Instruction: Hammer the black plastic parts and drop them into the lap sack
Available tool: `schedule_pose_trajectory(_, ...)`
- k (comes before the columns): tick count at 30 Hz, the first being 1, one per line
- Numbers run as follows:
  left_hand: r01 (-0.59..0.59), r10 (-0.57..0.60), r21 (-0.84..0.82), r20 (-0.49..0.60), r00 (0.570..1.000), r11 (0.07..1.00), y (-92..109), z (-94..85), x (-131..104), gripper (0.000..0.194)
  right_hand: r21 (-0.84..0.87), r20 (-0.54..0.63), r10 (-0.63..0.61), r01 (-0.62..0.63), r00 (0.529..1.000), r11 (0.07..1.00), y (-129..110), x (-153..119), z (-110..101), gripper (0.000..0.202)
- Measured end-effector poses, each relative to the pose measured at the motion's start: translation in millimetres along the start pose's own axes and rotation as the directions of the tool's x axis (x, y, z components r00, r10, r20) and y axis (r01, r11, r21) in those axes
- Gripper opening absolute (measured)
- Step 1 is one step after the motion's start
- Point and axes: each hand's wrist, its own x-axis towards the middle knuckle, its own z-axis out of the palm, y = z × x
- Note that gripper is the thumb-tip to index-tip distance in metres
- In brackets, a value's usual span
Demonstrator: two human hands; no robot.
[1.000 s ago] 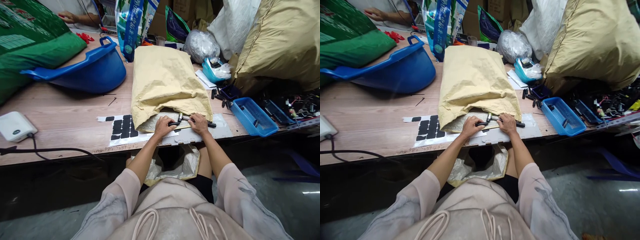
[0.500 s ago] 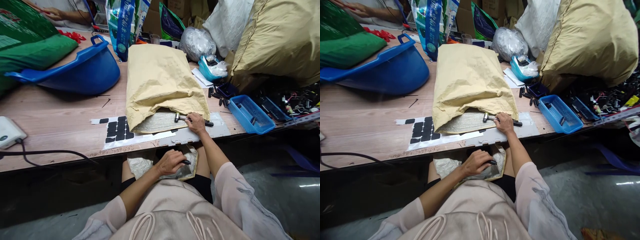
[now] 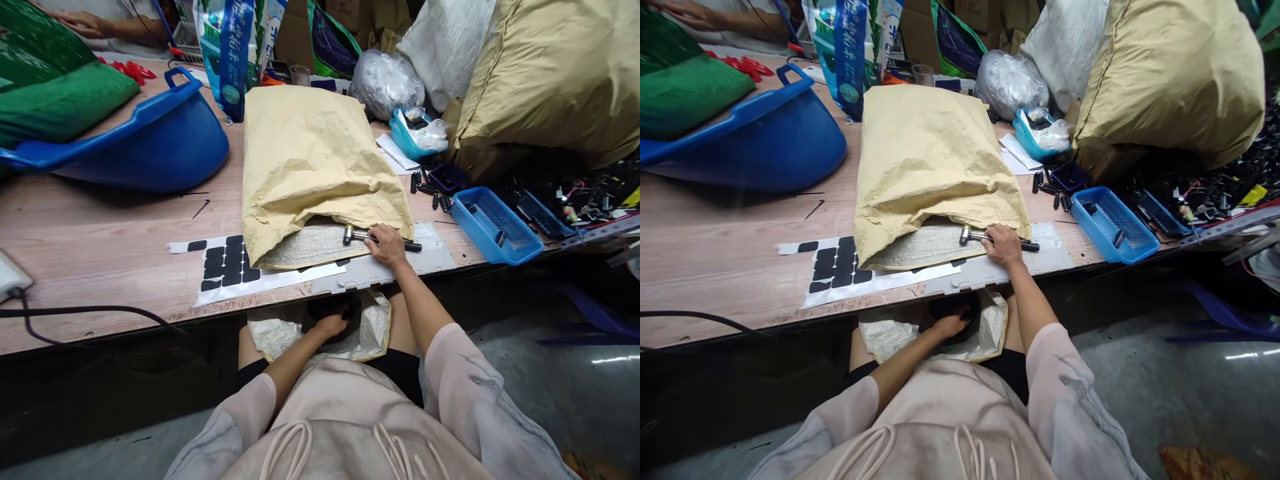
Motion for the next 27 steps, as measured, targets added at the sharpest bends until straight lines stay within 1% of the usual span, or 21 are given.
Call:
schedule_pose_trajectory(2,0.060,-0.063,0.058,0.041,0.997,0.996,10,-11.7,-12,0.032,0.001,0.001,-0.003,0.003,1.000,1.000,0,0,0,0.010)
schedule_pose_trajectory(4,0.005,-0.014,0.054,0.170,0.985,0.999,25,-36.5,-28,0.022,-0.003,0.004,-0.004,0.004,1.000,1.000,1,0,1,0.010)
schedule_pose_trajectory(5,-0.057,0.047,0.029,0.279,0.959,0.998,34,-53.9,-36,0.021,-0.004,0.004,-0.005,0.005,1.000,1.000,1,0,1,0.010)
schedule_pose_trajectory(6,-0.093,0.106,-0.052,0.389,0.915,0.994,43,-74.1,-43,0.025,-0.003,0.001,-0.007,0.007,1.000,1.000,2,0,1,0.009)
schedule_pose_trajectory(7,-0.107,0.156,-0.137,0.430,0.889,0.985,52,-96.1,-48,0.032,-0.002,-0.003,-0.010,0.010,1.000,1.000,2,-1,2,0.009)
schedule_pose_trajectory(8,-0.127,0.194,-0.189,0.395,0.898,0.974,60,-118.8,-50,0.039,-0.001,-0.009,-0.010,0.010,1.000,1.000,2,-1,2,0.009)
schedule_pose_trajectory(9,-0.161,0.215,-0.197,0.295,0.931,0.967,68,-141.2,-48,0.043,-0.002,-0.015,-0.007,0.007,1.000,1.000,2,-1,2,0.009)
schedule_pose_trajectory(10,-0.188,0.209,-0.154,0.137,0.968,0.970,75,-162.3,-43,0.044,-0.006,-0.021,0.000,0.000,1.000,1.000,2,-2,3,0.009)
schedule_pose_trajectory(11,-0.187,0.184,-0.062,-0.051,0.982,0.980,80,-181.1,-35,0.041,-0.010,-0.026,0.010,-0.010,1.000,1.000,2,-2,3,0.008)
schedule_pose_trajectory(12,-0.141,0.149,0.048,-0.252,0.956,0.989,85,-197.4,-24,0.037,-0.016,-0.032,0.023,-0.024,0.999,1.000,2,-3,3,0.008)
schedule_pose_trajectory(13,-0.058,0.111,0.144,-0.398,0.911,0.988,88,-210.8,-11,0.032,-0.019,-0.037,0.037,-0.038,0.999,0.999,2,-3,3,0.007)
schedule_pose_trajectory(14,0.020,0.084,0.214,-0.470,0.878,0.977,91,-221.6,2,0.028,-0.022,-0.045,0.050,-0.051,0.998,0.998,1,-3,2,0.007)
schedule_pose_trajectory(15,0.087,0.062,0.263,-0.510,0.858,0.961,93,-230.2,14,0.028,-0.022,-0.054,0.060,-0.061,0.997,0.998,1,-4,2,0.007)
schedule_pose_trajectory(16,0.131,0.046,0.298,-0.523,0.851,0.946,96,-237.1,25,0.032,-0.020,-0.064,0.068,-0.069,0.996,0.997,1,-4,2,0.007)
schedule_pose_trajectory(17,0.150,0.042,0.321,-0.523,0.851,0.935,98,-242.9,34,0.038,-0.018,-0.073,0.074,-0.075,0.995,0.997,1,-5,2,0.007)
schedule_pose_trajectory(19,0.147,0.069,0.346,-0.542,0.838,0.926,103,-253.1,48,0.045,-0.016,-0.079,0.079,-0.080,0.994,0.997,1,-5,3,0.009)
schedule_pose_trajectory(22,0.113,0.156,0.386,-0.600,0.784,0.916,109,-268.3,60,0.043,-0.019,-0.060,0.070,-0.071,0.996,0.997,2,-5,4,0.010)
schedule_pose_trajectory(24,0.115,0.189,0.415,-0.621,0.761,0.902,112,-277.7,67,0.042,-0.017,-0.053,0.064,-0.065,0.997,0.998,2,-4,6,0.011)
schedule_pose_trajectory(25,0.126,0.190,0.428,-0.622,0.760,0.895,112,-281.6,69,0.042,-0.013,-0.057,0.065,-0.066,0.996,0.998,2,-4,6,0.012)
schedule_pose_trajectory(27,0.165,0.160,0.442,-0.609,0.777,0.882,110,-287.1,72,0.042,-0.006,-0.076,0.073,-0.073,0.994,0.997,3,-3,7,0.013)
